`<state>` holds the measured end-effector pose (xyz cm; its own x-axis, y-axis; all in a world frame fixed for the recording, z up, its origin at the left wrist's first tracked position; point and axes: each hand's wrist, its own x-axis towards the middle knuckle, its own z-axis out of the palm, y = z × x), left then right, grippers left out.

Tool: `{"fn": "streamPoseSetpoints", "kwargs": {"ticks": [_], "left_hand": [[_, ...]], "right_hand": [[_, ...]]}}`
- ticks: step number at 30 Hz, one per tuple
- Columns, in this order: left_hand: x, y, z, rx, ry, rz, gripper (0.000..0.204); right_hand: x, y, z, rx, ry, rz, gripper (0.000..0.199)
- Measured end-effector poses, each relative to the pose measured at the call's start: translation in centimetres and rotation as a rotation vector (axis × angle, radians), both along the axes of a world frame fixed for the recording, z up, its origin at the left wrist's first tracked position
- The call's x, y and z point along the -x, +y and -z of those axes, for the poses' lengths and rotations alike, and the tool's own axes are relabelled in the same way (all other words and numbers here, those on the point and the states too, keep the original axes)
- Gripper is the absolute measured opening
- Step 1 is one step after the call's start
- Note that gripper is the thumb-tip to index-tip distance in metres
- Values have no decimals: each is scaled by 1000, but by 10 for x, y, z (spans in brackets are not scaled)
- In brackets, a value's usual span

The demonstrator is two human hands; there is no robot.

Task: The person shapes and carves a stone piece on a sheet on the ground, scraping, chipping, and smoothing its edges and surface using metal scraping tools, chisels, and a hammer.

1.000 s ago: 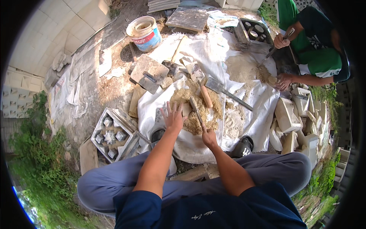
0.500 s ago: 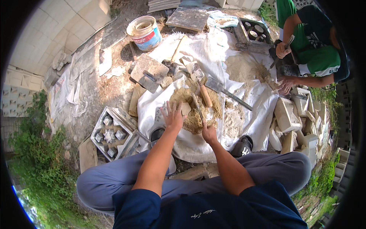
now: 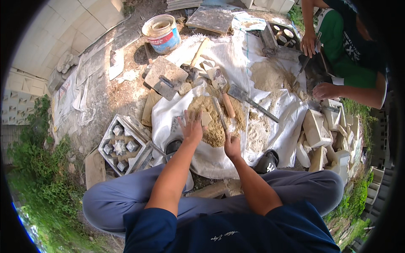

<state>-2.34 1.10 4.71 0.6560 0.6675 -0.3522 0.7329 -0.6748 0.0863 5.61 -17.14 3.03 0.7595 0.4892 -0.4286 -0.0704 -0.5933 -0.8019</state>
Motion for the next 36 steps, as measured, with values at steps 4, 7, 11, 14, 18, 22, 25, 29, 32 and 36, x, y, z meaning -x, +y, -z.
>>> {"fn": "streamPoseSetpoints", "kwargs": {"ticks": [4, 7, 11, 14, 18, 22, 25, 29, 32, 36], "left_hand": [[-8, -7, -6, 14, 18, -4, 81], [-1, -4, -4, 22, 22, -17, 81], [-2, -3, -6, 53, 37, -34, 79], [-5, -4, -7, 38, 25, -25, 79], [-3, -1, -8, 54, 29, -23, 81], [-6, -5, -7, 54, 30, -25, 80], [-2, -4, -5, 53, 25, -32, 80], [-2, -5, -3, 25, 7, -18, 81], [-2, -2, -3, 39, 22, -27, 81], [-5, -4, -4, 24, -1, -23, 82]], "right_hand": [[0, -16, 41, 336, -45, 22, 85], [-3, -9, 32, 317, 24, -47, 85], [-1, -3, -2, 102, 23, -16, 80], [-2, -1, -5, -231, 19, 14, 76], [8, -14, 2, 94, -94, -53, 80], [-2, -17, 25, 403, 85, -87, 91], [-3, -9, 14, 308, 96, -36, 89], [-10, 1, -17, -11, 43, 43, 81], [-11, 7, -22, -277, 45, 68, 77], [2, -13, 9, -184, -172, 32, 72]]}}
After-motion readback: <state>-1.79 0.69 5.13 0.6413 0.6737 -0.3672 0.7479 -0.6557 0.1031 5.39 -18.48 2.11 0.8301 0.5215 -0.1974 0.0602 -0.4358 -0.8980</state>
